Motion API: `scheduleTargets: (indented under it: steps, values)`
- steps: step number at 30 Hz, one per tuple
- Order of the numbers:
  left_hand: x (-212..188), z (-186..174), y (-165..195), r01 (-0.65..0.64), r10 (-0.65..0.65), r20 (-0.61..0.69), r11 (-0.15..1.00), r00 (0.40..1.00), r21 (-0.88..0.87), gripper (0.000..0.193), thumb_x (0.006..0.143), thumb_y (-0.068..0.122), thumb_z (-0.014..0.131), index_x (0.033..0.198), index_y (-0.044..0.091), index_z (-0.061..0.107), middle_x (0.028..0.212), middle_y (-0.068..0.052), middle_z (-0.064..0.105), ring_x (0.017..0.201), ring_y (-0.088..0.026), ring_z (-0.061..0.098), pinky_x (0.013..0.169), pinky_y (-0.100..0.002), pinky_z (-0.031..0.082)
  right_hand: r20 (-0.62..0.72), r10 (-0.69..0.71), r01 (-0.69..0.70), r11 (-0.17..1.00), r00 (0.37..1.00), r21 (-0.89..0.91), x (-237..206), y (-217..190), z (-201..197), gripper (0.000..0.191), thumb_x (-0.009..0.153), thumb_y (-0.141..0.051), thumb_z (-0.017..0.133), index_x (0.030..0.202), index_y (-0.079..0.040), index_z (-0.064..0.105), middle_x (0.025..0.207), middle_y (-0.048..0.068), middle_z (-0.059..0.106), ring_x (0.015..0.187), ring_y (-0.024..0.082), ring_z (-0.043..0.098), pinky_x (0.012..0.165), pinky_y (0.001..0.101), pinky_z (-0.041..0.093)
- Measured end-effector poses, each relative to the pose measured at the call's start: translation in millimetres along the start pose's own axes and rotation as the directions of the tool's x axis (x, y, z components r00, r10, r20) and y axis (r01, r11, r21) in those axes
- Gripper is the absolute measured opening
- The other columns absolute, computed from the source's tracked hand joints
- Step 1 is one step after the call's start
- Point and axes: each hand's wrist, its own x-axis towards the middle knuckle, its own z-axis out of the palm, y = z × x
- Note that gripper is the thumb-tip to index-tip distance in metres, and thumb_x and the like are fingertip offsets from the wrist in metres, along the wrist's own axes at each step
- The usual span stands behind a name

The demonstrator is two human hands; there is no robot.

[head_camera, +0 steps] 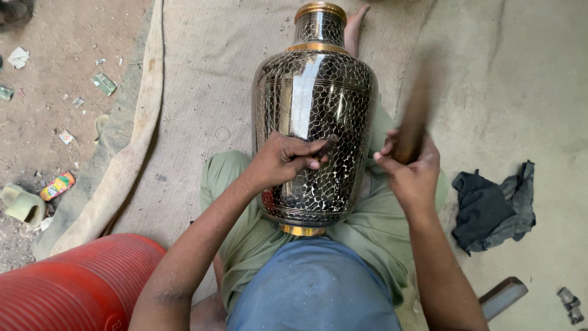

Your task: The person sits on the floor and uses a hammer and chisel to engrave a decorative pattern onto a large metal vase. The person holds the chisel against the vase surface and strikes it repeatedly with the hammer to create indentations.

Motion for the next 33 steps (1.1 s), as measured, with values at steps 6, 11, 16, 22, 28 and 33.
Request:
scheduleTargets:
  steps: [6,11,16,22,28,33]
  values:
    - [2.2,1.0,-1.1,-0.023,0.025,-0.015,0.995,1.0,0.101,0.045,0.087,0.005,0.077,0.13,0.017,0.071,0.092,-0.007,0.08,0.078,-0.012,0.078,0.073,-0.028,0.061,0.218,0.022,0.105,0.828,0.976,-0.551,2.0,7.9,-5.5,0.03,0.075,-0.008,0.071,0.106,-0.009,0.07,0.08,0.004,0.076,0.074,0.02,0.073,0.071,0.034,0.054]
    - [8.0,-4.9,-2.9,-0.03,0.027,0.063,0.999,0.998,0.045,0.049,0.085,0.004,0.078,0.131,0.018,0.069,0.086,-0.006,0.079,0.074,-0.012,0.078,0.073,-0.028,0.061,0.088,-0.005,0.072,0.628,0.996,-0.775,1.8,23.1,-13.5,0.034,0.081,-0.004,0.075,0.114,-0.013,0.074,0.083,0.009,0.074,0.074,0.021,0.068,0.07,0.0369,0.052]
    - [6.6,-3.9,-5.4,-0.058,0.058,0.042,0.998,0.997,0.008,0.048,0.087,0.002,0.075,0.132,0.017,0.068,0.088,-0.006,0.08,0.078,-0.012,0.079,0.077,-0.028,0.063,0.054,-0.098,0.104,0.986,0.994,-0.13,10.1,40.3,-15.6,0.041,0.08,0.002,0.077,0.118,-0.006,0.063,0.096,0.003,0.07,0.09,0.011,0.067,0.081,0.0303,0.056]
    - [8.1,-3.2,-11.1,-0.091,0.089,0.031,0.992,0.996,0.085,0.043,0.086,0.007,0.079,0.128,0.015,0.072,0.09,-0.007,0.08,0.077,-0.014,0.079,0.075,-0.029,0.062,0.139,-0.055,0.121,0.839,0.989,-0.53,9.7,34.9,-23.8,0.034,0.083,-0.001,0.076,0.115,-0.008,0.068,0.094,0.005,0.076,0.082,0.014,0.071,0.075,0.0325,0.056]
    - [9.0,-3.3,-8.5,-0.076,0.072,0.063,0.996,0.995,0.056,0.043,0.085,0.008,0.079,0.127,0.013,0.072,0.095,-0.005,0.081,0.079,-0.013,0.079,0.076,-0.029,0.062,0.123,-0.134,0.182,0.733,0.983,-0.656,-9.3,13.1,-28.5,0.039,0.081,-0.001,0.074,0.119,-0.011,0.069,0.088,0.011,0.075,0.076,0.02,0.069,0.069,0.0353,0.054]
    - [17.8,-1.0,3.9,-0.013,0.012,0.061,1.0,0.998,0.018,0.038,0.089,0.007,0.077,0.125,0.016,0.073,0.096,-0.002,0.082,0.08,-0.01,0.079,0.076,-0.025,0.064,-0.012,-0.034,0.019,0.79,0.999,-0.613,-31.6,5.2,-31.5,0.039,0.083,-0.005,0.07,0.12,-0.015,0.069,0.089,0.008,0.075,0.069,0.025,0.071,0.063,0.0384,0.054]
